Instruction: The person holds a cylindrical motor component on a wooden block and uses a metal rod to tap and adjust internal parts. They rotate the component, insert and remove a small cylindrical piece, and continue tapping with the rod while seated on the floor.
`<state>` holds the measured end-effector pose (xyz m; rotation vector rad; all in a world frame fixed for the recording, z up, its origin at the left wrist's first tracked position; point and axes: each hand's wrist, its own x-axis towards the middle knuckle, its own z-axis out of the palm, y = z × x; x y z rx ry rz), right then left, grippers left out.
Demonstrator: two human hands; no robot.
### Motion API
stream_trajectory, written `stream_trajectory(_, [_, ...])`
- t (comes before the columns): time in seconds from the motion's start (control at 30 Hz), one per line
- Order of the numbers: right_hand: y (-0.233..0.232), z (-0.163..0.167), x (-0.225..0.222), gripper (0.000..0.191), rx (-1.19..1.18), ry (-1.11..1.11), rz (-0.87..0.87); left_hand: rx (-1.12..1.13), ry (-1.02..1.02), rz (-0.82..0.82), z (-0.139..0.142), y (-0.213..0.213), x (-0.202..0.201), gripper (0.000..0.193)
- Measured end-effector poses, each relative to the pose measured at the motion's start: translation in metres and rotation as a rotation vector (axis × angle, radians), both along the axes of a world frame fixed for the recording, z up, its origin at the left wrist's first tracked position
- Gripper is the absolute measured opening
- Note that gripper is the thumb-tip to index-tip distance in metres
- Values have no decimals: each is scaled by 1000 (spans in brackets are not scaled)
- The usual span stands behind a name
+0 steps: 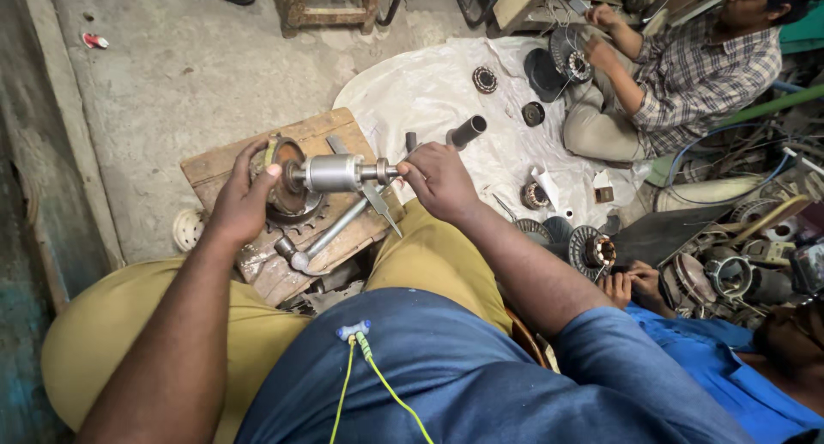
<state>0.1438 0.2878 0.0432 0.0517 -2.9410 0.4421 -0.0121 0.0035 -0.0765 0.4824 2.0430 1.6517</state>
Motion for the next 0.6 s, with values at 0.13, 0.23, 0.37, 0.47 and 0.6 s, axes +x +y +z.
stream_trajectory(0.13, [2, 3, 6, 19, 20, 215, 166, 8, 6, 3, 4, 1, 0, 58])
stream_trajectory(0.23, [3, 4, 6, 17, 55, 223, 194, 6, -31, 2, 10, 1, 2, 59])
stream_trajectory(0.37, [0, 1, -2, 17, 69, -14, -30, -128, -156, 27, 19, 3, 2, 61])
stream_trajectory(0.47, [0, 1, -2, 19, 12, -25, -22, -182, -141, 17, 19, 4, 0, 61])
stream_trajectory(0.6, [1, 5, 5, 17, 1, 214, 189, -22, 7, 17, 9, 2, -1, 61])
